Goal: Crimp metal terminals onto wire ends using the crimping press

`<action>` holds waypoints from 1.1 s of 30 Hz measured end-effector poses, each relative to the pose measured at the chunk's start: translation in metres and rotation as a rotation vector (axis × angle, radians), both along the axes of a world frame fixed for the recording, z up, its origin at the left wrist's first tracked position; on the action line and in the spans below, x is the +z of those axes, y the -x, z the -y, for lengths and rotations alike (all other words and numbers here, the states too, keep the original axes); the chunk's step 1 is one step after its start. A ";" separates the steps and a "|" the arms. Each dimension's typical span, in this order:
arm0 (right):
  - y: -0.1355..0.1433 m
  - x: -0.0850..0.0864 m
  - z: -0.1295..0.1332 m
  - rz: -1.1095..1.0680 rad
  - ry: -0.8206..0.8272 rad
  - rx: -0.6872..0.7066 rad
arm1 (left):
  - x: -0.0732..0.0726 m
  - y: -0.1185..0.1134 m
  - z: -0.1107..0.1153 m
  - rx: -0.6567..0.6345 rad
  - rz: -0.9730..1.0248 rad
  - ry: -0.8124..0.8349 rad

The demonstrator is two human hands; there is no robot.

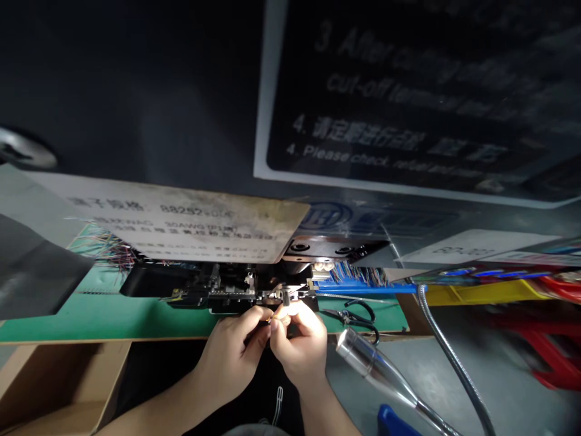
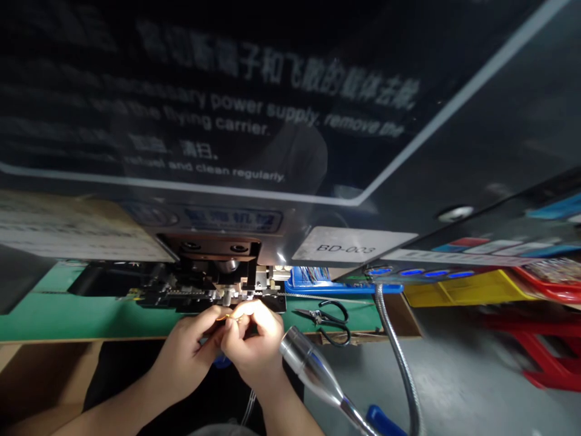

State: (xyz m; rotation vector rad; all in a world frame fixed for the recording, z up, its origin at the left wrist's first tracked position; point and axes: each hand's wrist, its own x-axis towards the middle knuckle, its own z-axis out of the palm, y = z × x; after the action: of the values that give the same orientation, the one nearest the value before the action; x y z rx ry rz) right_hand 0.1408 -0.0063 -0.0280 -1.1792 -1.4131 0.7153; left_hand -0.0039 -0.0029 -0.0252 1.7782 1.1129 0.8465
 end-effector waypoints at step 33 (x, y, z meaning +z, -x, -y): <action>0.004 -0.002 0.000 -0.057 0.005 -0.069 | -0.003 -0.002 0.000 0.103 -0.184 -0.343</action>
State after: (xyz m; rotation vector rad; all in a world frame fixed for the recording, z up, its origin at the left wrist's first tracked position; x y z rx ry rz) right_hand 0.1365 -0.0064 -0.0296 -1.1972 -1.3174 0.6994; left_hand -0.0017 -0.0026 -0.0285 2.1310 1.2438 0.9985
